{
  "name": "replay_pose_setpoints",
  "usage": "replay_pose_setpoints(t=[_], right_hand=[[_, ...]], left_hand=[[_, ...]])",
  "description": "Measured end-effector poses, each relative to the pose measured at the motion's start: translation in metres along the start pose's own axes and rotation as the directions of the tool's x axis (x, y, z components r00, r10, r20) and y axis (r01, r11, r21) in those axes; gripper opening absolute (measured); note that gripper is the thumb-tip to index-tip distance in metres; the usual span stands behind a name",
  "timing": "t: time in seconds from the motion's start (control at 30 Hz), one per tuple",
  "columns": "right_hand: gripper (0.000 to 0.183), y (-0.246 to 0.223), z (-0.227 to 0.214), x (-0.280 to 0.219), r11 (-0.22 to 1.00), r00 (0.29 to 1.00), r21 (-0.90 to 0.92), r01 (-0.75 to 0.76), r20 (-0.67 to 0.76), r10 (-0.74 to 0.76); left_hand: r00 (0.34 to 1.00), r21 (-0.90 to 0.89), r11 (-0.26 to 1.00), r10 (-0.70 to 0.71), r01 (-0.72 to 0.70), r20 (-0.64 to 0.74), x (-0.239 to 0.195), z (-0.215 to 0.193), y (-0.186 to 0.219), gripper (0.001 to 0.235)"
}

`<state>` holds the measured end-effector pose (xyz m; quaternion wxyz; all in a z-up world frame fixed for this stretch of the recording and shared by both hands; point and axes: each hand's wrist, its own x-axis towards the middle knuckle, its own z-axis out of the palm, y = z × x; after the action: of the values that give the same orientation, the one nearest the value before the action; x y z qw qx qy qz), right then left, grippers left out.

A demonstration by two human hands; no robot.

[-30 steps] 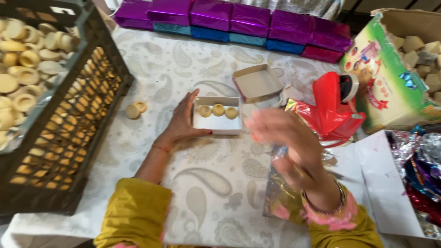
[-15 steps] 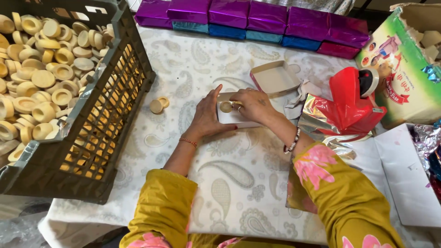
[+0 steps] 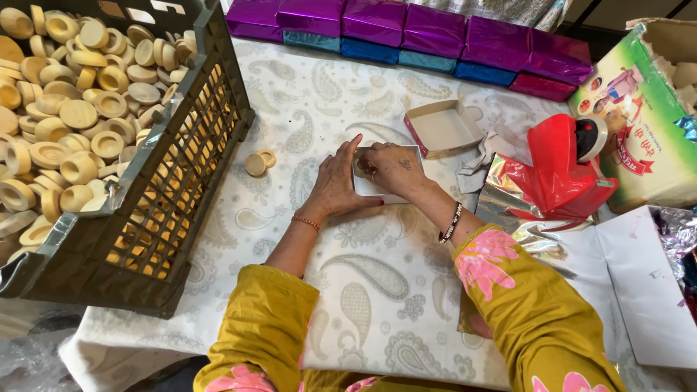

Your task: The person wipes a small decorated gift box with a tissue, opens it, wipes several round wooden pieces and places them inside the box, then wipes a wooden block-shaped piece and adds it to the box. They close the box and press the lid shut on the table.

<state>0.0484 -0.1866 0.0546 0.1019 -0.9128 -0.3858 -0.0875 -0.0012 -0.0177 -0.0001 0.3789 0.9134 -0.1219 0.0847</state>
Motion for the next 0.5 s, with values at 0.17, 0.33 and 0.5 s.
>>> replay_pose_setpoints(t=[0.17, 0.33, 0.5], right_hand=[[0.023, 0.022, -0.009, -0.005, 0.999, 0.998, 0.029, -0.015, -0.062, 0.016], [0.021, 0.040, -0.002, -0.013, 0.993, 0.997, -0.083, -0.080, -0.019, 0.079], [0.017, 0.033, -0.002, -0.013, 0.992, 0.998, -0.102, -0.067, 0.012, 0.069]], left_hand=[[1.000, -0.003, 1.000, -0.014, 0.014, 0.012, 0.000, -0.002, 0.001, 0.141], [1.000, -0.001, 1.000, -0.004, 0.004, -0.001, -0.001, -0.003, 0.003, 0.141], [1.000, -0.004, 1.000, -0.013, 0.013, 0.003, -0.001, -0.004, 0.005, 0.140]])
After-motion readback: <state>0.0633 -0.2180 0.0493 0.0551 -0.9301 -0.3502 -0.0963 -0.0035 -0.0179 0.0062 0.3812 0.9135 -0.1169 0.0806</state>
